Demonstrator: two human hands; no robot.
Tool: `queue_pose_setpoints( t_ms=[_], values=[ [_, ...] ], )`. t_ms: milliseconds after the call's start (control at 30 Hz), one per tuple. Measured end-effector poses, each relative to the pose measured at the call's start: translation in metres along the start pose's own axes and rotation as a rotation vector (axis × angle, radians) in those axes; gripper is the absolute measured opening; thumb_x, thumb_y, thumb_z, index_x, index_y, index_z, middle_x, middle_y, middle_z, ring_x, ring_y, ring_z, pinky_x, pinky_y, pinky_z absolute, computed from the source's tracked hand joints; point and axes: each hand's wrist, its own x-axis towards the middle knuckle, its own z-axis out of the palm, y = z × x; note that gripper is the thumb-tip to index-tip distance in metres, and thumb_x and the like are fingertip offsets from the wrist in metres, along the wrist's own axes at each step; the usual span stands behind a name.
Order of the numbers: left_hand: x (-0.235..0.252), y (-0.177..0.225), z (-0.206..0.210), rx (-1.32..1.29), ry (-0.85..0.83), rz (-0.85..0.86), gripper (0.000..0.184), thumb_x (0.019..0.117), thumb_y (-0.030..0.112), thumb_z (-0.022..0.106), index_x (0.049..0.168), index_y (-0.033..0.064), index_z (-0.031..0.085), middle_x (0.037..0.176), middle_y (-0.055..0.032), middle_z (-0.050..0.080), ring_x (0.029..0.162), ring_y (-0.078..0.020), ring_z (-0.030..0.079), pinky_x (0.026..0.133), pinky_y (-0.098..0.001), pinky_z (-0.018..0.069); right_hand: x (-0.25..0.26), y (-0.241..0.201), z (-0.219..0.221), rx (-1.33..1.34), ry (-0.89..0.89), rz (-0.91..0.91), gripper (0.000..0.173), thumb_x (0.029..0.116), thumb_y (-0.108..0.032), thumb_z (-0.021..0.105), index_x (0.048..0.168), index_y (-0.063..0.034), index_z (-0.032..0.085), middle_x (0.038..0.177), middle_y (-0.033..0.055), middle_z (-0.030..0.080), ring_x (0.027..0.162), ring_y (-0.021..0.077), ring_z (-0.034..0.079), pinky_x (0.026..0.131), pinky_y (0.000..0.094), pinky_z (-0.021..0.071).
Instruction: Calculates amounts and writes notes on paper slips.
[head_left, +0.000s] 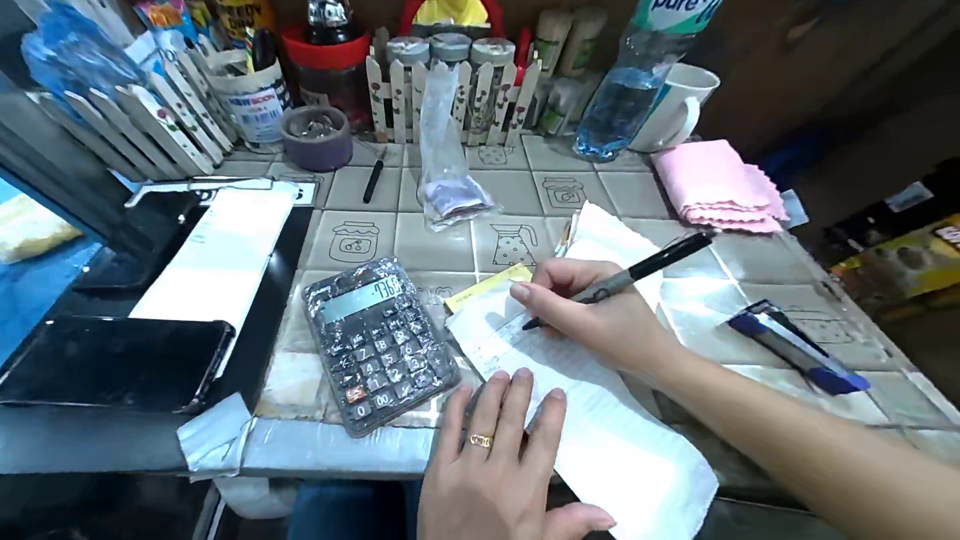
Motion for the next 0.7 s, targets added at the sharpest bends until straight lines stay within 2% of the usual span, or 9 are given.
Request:
queue_pose_setpoints(
  t_ms=[200, 333, 500, 700],
  values=[
    [-0.0010, -0.0033, -0.0075, -0.022, -0.101, 0.000, 0.080, 0.0926, 0.080, 0.037, 0.149, 0.0266, 0.055, 0.154, -0.0067, 0.052, 0.144, -0.0275, 0.045, 0.119, -0.0535, 0.0292, -0.0041, 0.0050, 0.0031, -0.013, 0.020, -0.061, 0.023, 0.0968, -0.015, 0.065, 0.074, -0.0135, 0.061, 0.062, -0.0087, 0.056, 0.053, -0.0032, 0.052, 0.047, 0.0120, 0.0394],
    [-0.0010, -0.0006, -0.0083, -0.016, -0.093, -0.018, 0.079, 0.0920, 0.079, 0.040, 0.147, 0.0256, 0.057, 0.153, -0.0074, 0.054, 0.143, -0.0287, 0.046, 0.119, -0.0532, 0.0279, -0.0036, 0.0055, 0.0028, -0.011, 0.012, -0.067, 0.023, 0.0958, -0.013, 0.065, 0.073, -0.0131, 0.061, 0.063, -0.0086, 0.056, 0.054, -0.0036, 0.051, 0.047, 0.0115, 0.0382],
    [-0.0011, -0.0003, -0.0087, -0.019, -0.083, -0.026, 0.084, 0.0896, 0.081, 0.044, 0.146, 0.0197, 0.059, 0.151, -0.0076, 0.055, 0.143, -0.0279, 0.047, 0.121, -0.0509, 0.0250, -0.0033, 0.0066, 0.0039, -0.026, 0.013, -0.062, 0.021, 0.0950, -0.013, 0.065, 0.075, -0.0129, 0.063, 0.064, -0.0094, 0.056, 0.055, -0.0047, 0.051, 0.048, 0.0105, 0.0385],
    [-0.0009, -0.0008, -0.0086, 0.001, -0.080, -0.024, 0.085, 0.0890, 0.081, 0.045, 0.145, 0.0188, 0.060, 0.150, -0.0077, 0.057, 0.141, -0.0279, 0.048, 0.121, -0.0502, 0.0245, -0.0037, 0.0072, 0.0042, -0.039, -0.002, -0.100, 0.020, 0.0951, -0.012, 0.066, 0.076, -0.0103, 0.065, 0.064, -0.0085, 0.057, 0.055, -0.0050, 0.050, 0.047, 0.0103, 0.0370]
  ],
)
